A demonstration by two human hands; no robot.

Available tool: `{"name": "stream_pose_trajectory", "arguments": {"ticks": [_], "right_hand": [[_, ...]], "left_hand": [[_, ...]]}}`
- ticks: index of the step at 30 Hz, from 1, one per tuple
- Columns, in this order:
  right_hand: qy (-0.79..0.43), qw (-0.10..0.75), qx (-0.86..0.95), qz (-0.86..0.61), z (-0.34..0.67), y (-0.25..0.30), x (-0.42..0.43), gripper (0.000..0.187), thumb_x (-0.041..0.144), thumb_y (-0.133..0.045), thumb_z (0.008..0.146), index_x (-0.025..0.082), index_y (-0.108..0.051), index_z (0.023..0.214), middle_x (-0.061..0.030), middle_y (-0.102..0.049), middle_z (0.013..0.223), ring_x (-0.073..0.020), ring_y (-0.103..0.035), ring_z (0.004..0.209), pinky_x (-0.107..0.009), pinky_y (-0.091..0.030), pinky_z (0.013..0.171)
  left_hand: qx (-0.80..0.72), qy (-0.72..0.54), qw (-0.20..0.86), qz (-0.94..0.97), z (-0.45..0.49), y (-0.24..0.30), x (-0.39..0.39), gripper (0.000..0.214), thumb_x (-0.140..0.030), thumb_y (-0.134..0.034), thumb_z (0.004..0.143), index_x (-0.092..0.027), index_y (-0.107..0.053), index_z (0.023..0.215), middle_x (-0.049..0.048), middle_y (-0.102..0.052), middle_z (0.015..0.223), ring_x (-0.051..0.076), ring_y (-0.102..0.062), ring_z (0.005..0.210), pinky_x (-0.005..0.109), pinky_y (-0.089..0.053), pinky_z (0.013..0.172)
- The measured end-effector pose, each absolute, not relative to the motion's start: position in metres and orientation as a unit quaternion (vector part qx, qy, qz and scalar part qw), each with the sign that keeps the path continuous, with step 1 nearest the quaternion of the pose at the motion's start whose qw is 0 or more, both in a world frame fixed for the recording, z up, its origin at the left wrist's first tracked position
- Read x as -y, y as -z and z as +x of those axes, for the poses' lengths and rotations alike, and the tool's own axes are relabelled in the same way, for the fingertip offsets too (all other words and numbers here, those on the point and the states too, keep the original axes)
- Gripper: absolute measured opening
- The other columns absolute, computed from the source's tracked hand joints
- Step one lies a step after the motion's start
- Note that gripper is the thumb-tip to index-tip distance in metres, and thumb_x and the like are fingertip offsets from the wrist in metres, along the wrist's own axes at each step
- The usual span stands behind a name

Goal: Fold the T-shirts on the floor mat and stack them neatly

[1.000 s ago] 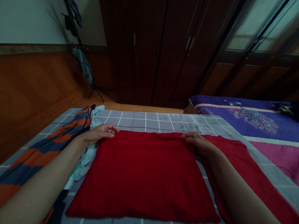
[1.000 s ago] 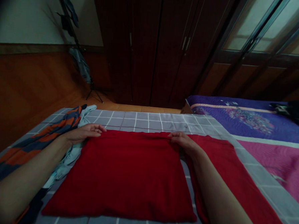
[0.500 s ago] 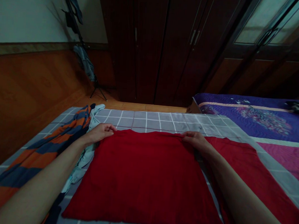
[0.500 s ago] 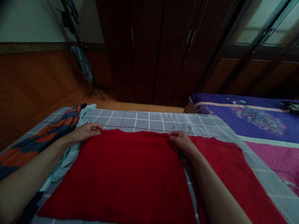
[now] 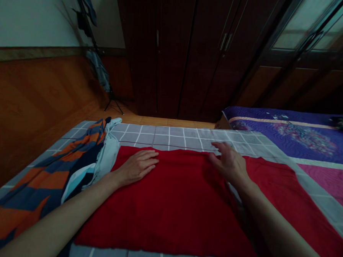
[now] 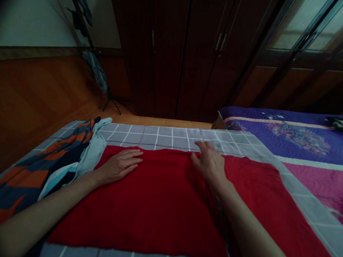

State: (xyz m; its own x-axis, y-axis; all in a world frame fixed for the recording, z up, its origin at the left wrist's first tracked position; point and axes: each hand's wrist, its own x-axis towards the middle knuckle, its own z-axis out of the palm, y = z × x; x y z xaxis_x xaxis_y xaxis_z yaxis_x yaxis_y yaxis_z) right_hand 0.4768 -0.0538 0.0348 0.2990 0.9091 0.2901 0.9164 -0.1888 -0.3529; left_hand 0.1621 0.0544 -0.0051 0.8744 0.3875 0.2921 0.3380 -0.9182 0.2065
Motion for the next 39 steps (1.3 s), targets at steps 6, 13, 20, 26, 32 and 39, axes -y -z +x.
{"name": "stream_pose_trajectory", "arguments": {"ticks": [6,13,20,26,32,39], "right_hand": [[-0.058,0.116,0.799,-0.587,0.420,-0.015,0.064,0.056,0.043,-0.049,0.089,0.014,-0.045,0.137,-0.0169,-0.036,0.146,-0.0302,-0.035,0.133,-0.047,-0.035,0.105],[-0.011,0.060,0.795,-0.603,0.424,0.007,0.061,0.074,0.064,-0.039,0.088,0.017,-0.033,0.145,-0.0187,-0.022,0.152,-0.0362,-0.013,0.140,-0.056,-0.019,0.110],[-0.021,0.058,0.812,-0.580,0.421,0.004,0.060,0.079,0.069,-0.033,0.087,0.018,-0.027,0.147,-0.0177,-0.015,0.153,-0.0353,-0.010,0.140,-0.054,-0.017,0.111],[-0.032,0.051,0.827,-0.558,0.425,0.005,0.058,0.079,0.071,-0.032,0.086,0.019,-0.033,0.145,-0.0151,-0.024,0.152,-0.0341,-0.015,0.140,-0.054,-0.018,0.111],[-0.014,0.056,0.801,-0.596,0.438,0.007,0.055,0.072,0.066,-0.031,0.089,0.021,-0.033,0.145,-0.0120,-0.026,0.151,-0.0340,-0.019,0.139,-0.053,-0.020,0.111],[-0.018,0.079,0.802,-0.592,0.442,0.007,0.052,0.062,0.054,-0.033,0.094,0.017,-0.037,0.143,-0.0110,-0.032,0.150,-0.0323,-0.024,0.138,-0.050,-0.023,0.111]], "left_hand": [[-0.219,-0.044,0.030,0.974,0.166,0.014,-0.051,0.057,-0.050,-0.040,0.094,-0.019,-0.038,0.142,0.0099,-0.031,0.151,0.026,-0.023,0.140,0.044,-0.022,0.114],[-0.232,0.005,0.056,0.971,0.162,0.008,-0.048,0.071,-0.065,-0.031,0.089,-0.029,-0.018,0.148,0.0053,-0.011,0.157,0.027,-0.003,0.143,0.048,-0.007,0.115],[-0.205,-0.015,0.067,0.976,0.171,0.004,-0.035,0.072,-0.066,-0.031,0.089,-0.030,-0.012,0.149,0.0042,-0.003,0.157,0.028,0.004,0.143,0.049,-0.002,0.115],[-0.166,0.021,0.088,0.982,0.178,0.006,-0.033,0.071,-0.066,-0.030,0.089,-0.032,-0.011,0.149,0.0019,-0.012,0.157,0.027,-0.002,0.143,0.050,-0.001,0.114],[-0.248,0.023,0.074,0.966,0.165,0.000,-0.044,0.073,-0.066,-0.027,0.090,-0.025,-0.014,0.149,0.0039,-0.012,0.156,0.026,-0.001,0.144,0.049,-0.002,0.115],[-0.119,0.045,0.146,0.981,0.191,-0.011,0.019,0.075,-0.065,-0.035,0.088,-0.027,-0.016,0.149,0.0089,-0.009,0.156,0.030,-0.002,0.143,0.053,-0.005,0.114]]}}
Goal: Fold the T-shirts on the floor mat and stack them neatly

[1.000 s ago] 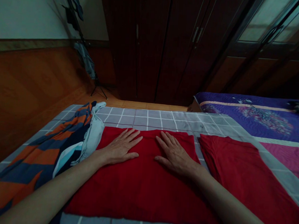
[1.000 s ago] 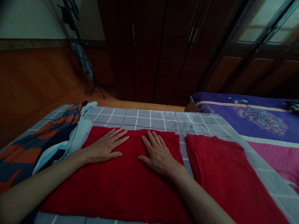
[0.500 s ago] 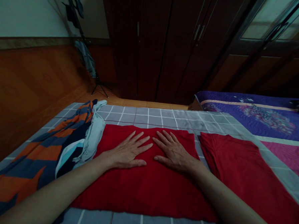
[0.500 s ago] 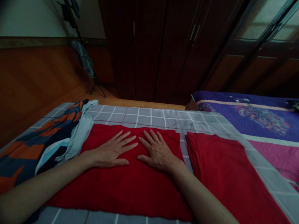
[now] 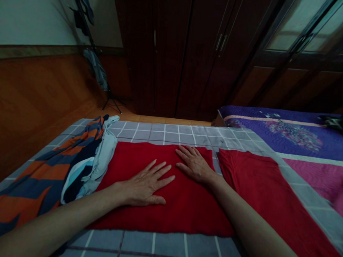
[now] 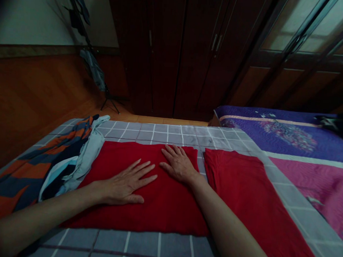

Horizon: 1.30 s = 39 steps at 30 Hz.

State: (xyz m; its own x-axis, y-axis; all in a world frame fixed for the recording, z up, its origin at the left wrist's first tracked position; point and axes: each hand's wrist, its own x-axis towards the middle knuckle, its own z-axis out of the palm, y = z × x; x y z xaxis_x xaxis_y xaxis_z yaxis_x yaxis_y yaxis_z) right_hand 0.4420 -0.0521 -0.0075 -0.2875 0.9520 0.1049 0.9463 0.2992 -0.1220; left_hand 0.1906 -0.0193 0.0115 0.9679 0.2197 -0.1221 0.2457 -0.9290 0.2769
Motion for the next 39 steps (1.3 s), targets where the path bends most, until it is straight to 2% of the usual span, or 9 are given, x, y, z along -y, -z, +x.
{"name": "stream_pose_trajectory", "arguments": {"ticks": [8,13,16,21,25,30,35,39], "right_hand": [[-0.064,0.163,0.799,-0.575,0.455,0.010,0.048,0.047,0.032,-0.037,0.094,0.013,-0.048,0.135,-0.0120,-0.041,0.144,-0.0266,-0.033,0.134,-0.047,-0.028,0.109],[-0.107,0.215,0.786,-0.569,0.465,0.012,0.045,0.046,0.033,-0.033,0.096,0.011,-0.050,0.132,-0.0127,-0.045,0.141,-0.0212,-0.037,0.132,-0.041,-0.030,0.109],[-0.106,0.223,0.783,-0.570,0.466,0.013,0.044,0.045,0.035,-0.034,0.096,0.012,-0.051,0.131,-0.0127,-0.047,0.140,-0.0214,-0.038,0.132,-0.042,-0.031,0.109],[-0.094,0.214,0.783,-0.576,0.462,0.014,0.046,0.048,0.038,-0.037,0.095,0.010,-0.051,0.131,-0.0145,-0.046,0.140,-0.0234,-0.038,0.132,-0.042,-0.030,0.109],[-0.083,0.201,0.783,-0.582,0.461,0.017,0.045,0.049,0.040,-0.040,0.094,0.010,-0.050,0.132,-0.0148,-0.045,0.141,-0.0250,-0.037,0.132,-0.044,-0.031,0.109],[-0.060,0.180,0.780,-0.597,0.453,0.012,0.047,0.048,0.039,-0.042,0.093,0.012,-0.050,0.132,-0.0150,-0.044,0.141,-0.0268,-0.038,0.132,-0.048,-0.031,0.108],[-0.019,0.111,0.788,-0.606,0.392,-0.014,0.075,0.057,0.045,-0.049,0.090,0.010,-0.047,0.135,-0.0190,-0.036,0.146,-0.0332,-0.025,0.137,-0.053,-0.023,0.111],[-0.077,0.118,0.836,-0.530,0.324,-0.017,0.105,0.064,0.052,-0.041,0.092,0.014,-0.036,0.143,-0.0149,-0.025,0.151,-0.0311,-0.016,0.140,-0.051,-0.018,0.114]], "left_hand": [[0.007,0.051,0.200,0.978,0.239,-0.022,0.073,0.070,-0.063,-0.031,0.090,-0.022,-0.026,0.147,0.0111,-0.018,0.155,0.028,-0.007,0.143,0.051,-0.007,0.115],[0.051,0.014,0.200,0.978,0.274,-0.013,0.098,0.067,-0.059,-0.036,0.091,-0.020,-0.028,0.146,0.0103,-0.021,0.154,0.027,-0.008,0.143,0.052,-0.006,0.115],[0.055,0.027,0.211,0.976,0.279,-0.015,0.106,0.067,-0.059,-0.036,0.091,-0.021,-0.029,0.145,0.0089,-0.019,0.155,0.029,-0.006,0.143,0.054,-0.007,0.114],[0.031,0.028,0.204,0.978,0.234,-0.032,0.090,0.068,-0.061,-0.036,0.090,-0.025,-0.025,0.147,0.0082,-0.024,0.153,0.027,-0.014,0.142,0.051,-0.010,0.115],[-0.092,0.027,0.125,0.987,0.170,-0.037,0.054,0.070,-0.061,-0.039,0.089,-0.031,-0.016,0.148,0.0044,-0.018,0.155,0.027,-0.012,0.143,0.051,-0.009,0.115],[-0.243,0.027,0.064,0.967,0.115,-0.022,0.028,0.068,-0.060,-0.037,0.090,-0.033,-0.014,0.148,0.0034,-0.012,0.156,0.028,-0.012,0.143,0.050,-0.015,0.114],[-0.257,0.002,0.041,0.966,0.100,0.003,0.029,0.069,-0.059,-0.035,0.092,-0.031,-0.009,0.149,0.0065,-0.011,0.156,0.028,-0.013,0.142,0.049,-0.017,0.113],[-0.245,-0.034,0.022,0.969,0.097,0.017,0.028,0.071,-0.059,-0.039,0.090,-0.030,-0.011,0.149,0.0058,-0.016,0.156,0.028,-0.018,0.141,0.049,-0.018,0.113]]}}
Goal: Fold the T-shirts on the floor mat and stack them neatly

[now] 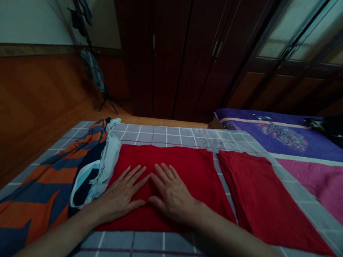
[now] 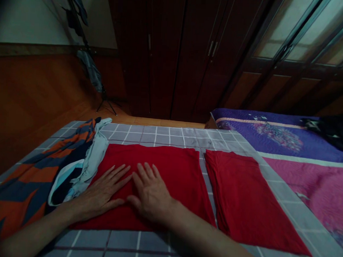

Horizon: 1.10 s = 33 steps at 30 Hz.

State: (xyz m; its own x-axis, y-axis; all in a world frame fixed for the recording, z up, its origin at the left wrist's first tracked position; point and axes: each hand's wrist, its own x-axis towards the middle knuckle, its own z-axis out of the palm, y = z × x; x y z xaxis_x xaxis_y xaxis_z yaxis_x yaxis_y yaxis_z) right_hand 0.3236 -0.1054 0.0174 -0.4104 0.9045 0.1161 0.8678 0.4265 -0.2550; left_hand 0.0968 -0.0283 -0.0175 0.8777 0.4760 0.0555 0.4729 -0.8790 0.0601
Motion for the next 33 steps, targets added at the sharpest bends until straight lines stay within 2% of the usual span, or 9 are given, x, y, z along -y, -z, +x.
{"name": "stream_pose_trajectory", "arguments": {"ticks": [5,9,15,19,23,28,33], "right_hand": [[-0.105,0.091,0.822,-0.552,0.323,0.003,0.127,0.070,0.059,-0.039,0.090,0.017,-0.031,0.145,-0.0116,-0.024,0.152,-0.0302,-0.017,0.140,-0.051,-0.018,0.114],[-0.018,0.069,0.770,-0.634,0.388,0.017,0.151,0.067,0.056,-0.043,0.089,0.018,-0.034,0.144,-0.0130,-0.026,0.151,-0.0310,-0.019,0.140,-0.054,-0.024,0.111],[0.101,0.102,0.666,-0.732,0.439,0.031,0.180,0.065,0.055,-0.041,0.090,0.016,-0.037,0.142,-0.0140,-0.032,0.149,-0.0313,-0.022,0.139,-0.054,-0.030,0.107],[0.099,0.108,0.663,-0.734,0.430,0.033,0.170,0.066,0.057,-0.040,0.089,0.016,-0.040,0.141,-0.0152,-0.033,0.148,-0.0315,-0.026,0.137,-0.053,-0.030,0.107],[0.098,0.111,0.655,-0.741,0.429,0.034,0.162,0.064,0.055,-0.037,0.091,0.012,-0.042,0.138,-0.0176,-0.034,0.147,-0.0316,-0.028,0.136,-0.051,-0.032,0.107],[0.105,0.115,0.643,-0.750,0.431,0.039,0.164,0.063,0.053,-0.038,0.090,0.012,-0.044,0.137,-0.0172,-0.035,0.147,-0.0323,-0.030,0.135,-0.050,-0.031,0.107],[0.079,0.141,0.628,-0.762,0.441,0.037,0.169,0.064,0.053,-0.039,0.089,0.007,-0.045,0.133,-0.0204,-0.041,0.141,-0.0319,-0.038,0.131,-0.047,-0.035,0.106]], "left_hand": [[-0.241,-0.061,0.014,0.968,0.094,0.019,0.027,0.070,-0.057,-0.040,0.091,-0.030,-0.011,0.149,0.0047,-0.020,0.155,0.028,-0.022,0.140,0.048,-0.020,0.113],[-0.241,-0.044,0.028,0.969,0.094,0.014,0.026,0.070,-0.058,-0.038,0.091,-0.031,-0.009,0.149,0.0043,-0.018,0.155,0.028,-0.021,0.140,0.049,-0.020,0.113],[-0.242,-0.034,0.048,0.969,0.096,0.009,0.026,0.068,-0.059,-0.037,0.091,-0.031,-0.013,0.149,0.0050,-0.018,0.155,0.029,-0.021,0.140,0.050,-0.019,0.113],[-0.244,-0.033,0.053,0.968,0.093,0.013,0.024,0.069,-0.060,-0.036,0.091,-0.030,-0.012,0.149,0.0061,-0.018,0.155,0.029,-0.018,0.141,0.051,-0.019,0.113],[-0.331,-0.043,0.045,0.942,0.083,0.020,0.009,0.071,-0.064,-0.033,0.090,-0.024,-0.023,0.148,0.0110,-0.019,0.154,0.031,-0.015,0.142,0.054,-0.020,0.111],[-0.425,-0.070,0.042,0.901,0.080,0.022,-0.013,0.073,-0.063,-0.028,0.091,-0.013,-0.034,0.144,0.0161,-0.027,0.151,0.031,-0.018,0.141,0.054,-0.019,0.111],[-0.434,-0.086,0.032,0.896,0.081,0.017,-0.011,0.073,-0.063,-0.030,0.090,-0.014,-0.032,0.144,0.0160,-0.025,0.152,0.032,-0.016,0.141,0.055,-0.018,0.111]]}}
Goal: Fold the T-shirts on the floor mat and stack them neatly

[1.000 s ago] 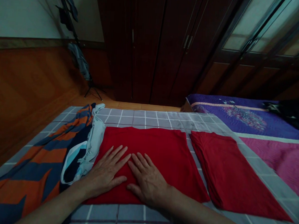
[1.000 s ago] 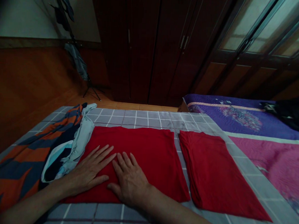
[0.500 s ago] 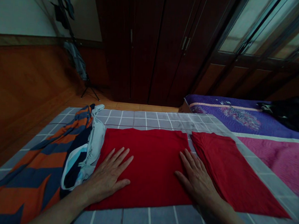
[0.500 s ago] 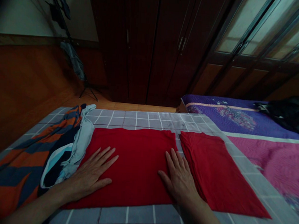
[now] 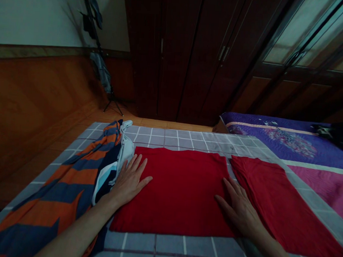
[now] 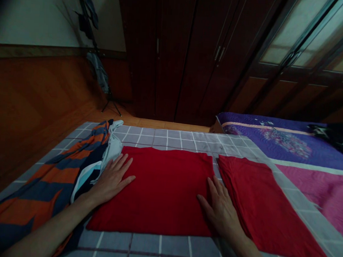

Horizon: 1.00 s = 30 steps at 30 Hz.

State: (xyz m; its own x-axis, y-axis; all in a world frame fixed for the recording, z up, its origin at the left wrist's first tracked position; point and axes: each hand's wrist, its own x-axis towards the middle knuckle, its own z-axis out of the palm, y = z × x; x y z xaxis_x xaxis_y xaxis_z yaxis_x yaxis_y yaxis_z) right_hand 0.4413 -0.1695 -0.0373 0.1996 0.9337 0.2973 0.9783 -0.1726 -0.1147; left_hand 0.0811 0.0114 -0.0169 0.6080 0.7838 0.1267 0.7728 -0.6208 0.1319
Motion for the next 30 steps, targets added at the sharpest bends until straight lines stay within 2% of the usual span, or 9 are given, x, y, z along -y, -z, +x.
{"name": "stream_pose_trajectory", "arguments": {"ticks": [6,10,15,18,20,23,25,27,30], "right_hand": [[-0.019,0.114,0.563,-0.818,0.459,0.008,0.179,0.070,0.058,-0.039,0.083,0.004,-0.049,0.127,-0.0215,-0.061,0.116,-0.0334,-0.058,0.106,-0.046,-0.045,0.093],[-0.145,0.067,0.494,-0.855,0.458,-0.014,0.178,0.066,0.066,-0.040,0.079,0.013,-0.058,0.113,-0.0154,-0.068,0.097,-0.0317,-0.066,0.085,-0.042,-0.049,0.074],[-0.214,0.054,0.457,-0.862,0.464,-0.012,0.181,0.054,0.072,-0.048,0.072,0.020,-0.062,0.078,-0.0075,-0.067,0.070,-0.0249,-0.064,0.064,-0.034,-0.042,0.057],[-0.275,0.125,0.434,-0.849,0.467,-0.004,0.187,0.050,0.069,-0.054,0.067,0.020,-0.056,0.059,-0.0038,-0.059,0.053,-0.0172,-0.055,0.049,-0.028,-0.034,0.046],[-0.338,0.205,0.381,-0.836,0.462,-0.005,0.190,0.045,0.064,-0.060,0.063,0.020,-0.054,0.057,-0.0012,-0.053,0.047,-0.0139,-0.049,0.042,-0.025,-0.030,0.040],[-0.444,0.317,0.274,-0.792,0.443,-0.021,0.193,0.035,0.053,-0.066,0.063,0.019,-0.061,0.067,-0.0034,-0.062,0.057,-0.0154,-0.056,0.046,-0.025,-0.040,0.042],[-0.483,0.365,0.225,-0.763,0.428,-0.037,0.193,0.028,0.046,-0.067,0.065,0.020,-0.065,0.074,-0.0076,-0.070,0.074,-0.0203,-0.065,0.061,-0.028,-0.051,0.054],[-0.498,0.390,0.196,-0.749,0.417,-0.053,0.188,0.024,0.042,-0.068,0.065,0.021,-0.066,0.076,-0.0103,-0.072,0.086,-0.0249,-0.069,0.075,-0.031,-0.055,0.064],[-0.476,0.440,0.182,-0.739,0.401,-0.068,0.168,0.033,0.039,-0.073,0.061,0.021,-0.066,0.088,-0.0106,-0.072,0.091,-0.0273,-0.069,0.079,-0.034,-0.057,0.068]], "left_hand": [[-0.412,-0.073,0.049,0.907,0.075,0.018,-0.008,0.070,-0.061,-0.033,0.091,-0.018,-0.031,0.145,0.0148,-0.024,0.153,0.031,-0.015,0.142,0.054,-0.018,0.111],[-0.443,-0.090,0.049,0.891,0.081,0.021,-0.017,0.070,-0.059,-0.034,0.091,-0.015,-0.029,0.146,0.0132,-0.022,0.153,0.032,-0.014,0.142,0.053,-0.017,0.111],[-0.460,-0.124,0.068,0.877,0.085,0.024,-0.023,0.069,-0.057,-0.040,0.089,-0.013,-0.037,0.142,0.0136,-0.026,0.152,0.034,-0.019,0.140,0.053,-0.016,0.112],[-0.460,-0.152,0.108,0.868,0.085,0.024,-0.024,0.069,-0.052,-0.050,0.085,-0.012,-0.040,0.140,0.0148,-0.029,0.150,0.034,-0.021,0.139,0.054,-0.016,0.112],[-0.462,-0.190,0.152,0.853,0.084,0.023,-0.025,0.066,-0.045,-0.056,0.083,-0.013,-0.042,0.138,0.0151,-0.035,0.148,0.033,-0.025,0.138,0.054,-0.018,0.112],[-0.466,-0.298,0.238,0.798,0.082,0.017,-0.028,0.057,-0.035,-0.055,0.083,-0.014,-0.045,0.135,0.0145,-0.043,0.143,0.027,-0.036,0.133,0.048,-0.025,0.111],[-0.470,-0.375,0.308,0.738,0.080,0.010,-0.030,0.051,-0.034,-0.053,0.084,-0.016,-0.047,0.132,0.0138,-0.048,0.139,0.024,-0.042,0.129,0.043,-0.031,0.109],[-0.474,-0.431,0.382,0.666,0.076,0.003,-0.032,0.047,-0.035,-0.053,0.085,-0.016,-0.050,0.128,0.0136,-0.052,0.134,0.023,-0.048,0.124,0.040,-0.036,0.105],[-0.482,-0.469,0.497,0.549,0.070,-0.008,-0.033,0.046,-0.037,-0.057,0.082,-0.014,-0.053,0.122,0.0139,-0.061,0.121,0.022,-0.060,0.107,0.034,-0.048,0.088]]}}
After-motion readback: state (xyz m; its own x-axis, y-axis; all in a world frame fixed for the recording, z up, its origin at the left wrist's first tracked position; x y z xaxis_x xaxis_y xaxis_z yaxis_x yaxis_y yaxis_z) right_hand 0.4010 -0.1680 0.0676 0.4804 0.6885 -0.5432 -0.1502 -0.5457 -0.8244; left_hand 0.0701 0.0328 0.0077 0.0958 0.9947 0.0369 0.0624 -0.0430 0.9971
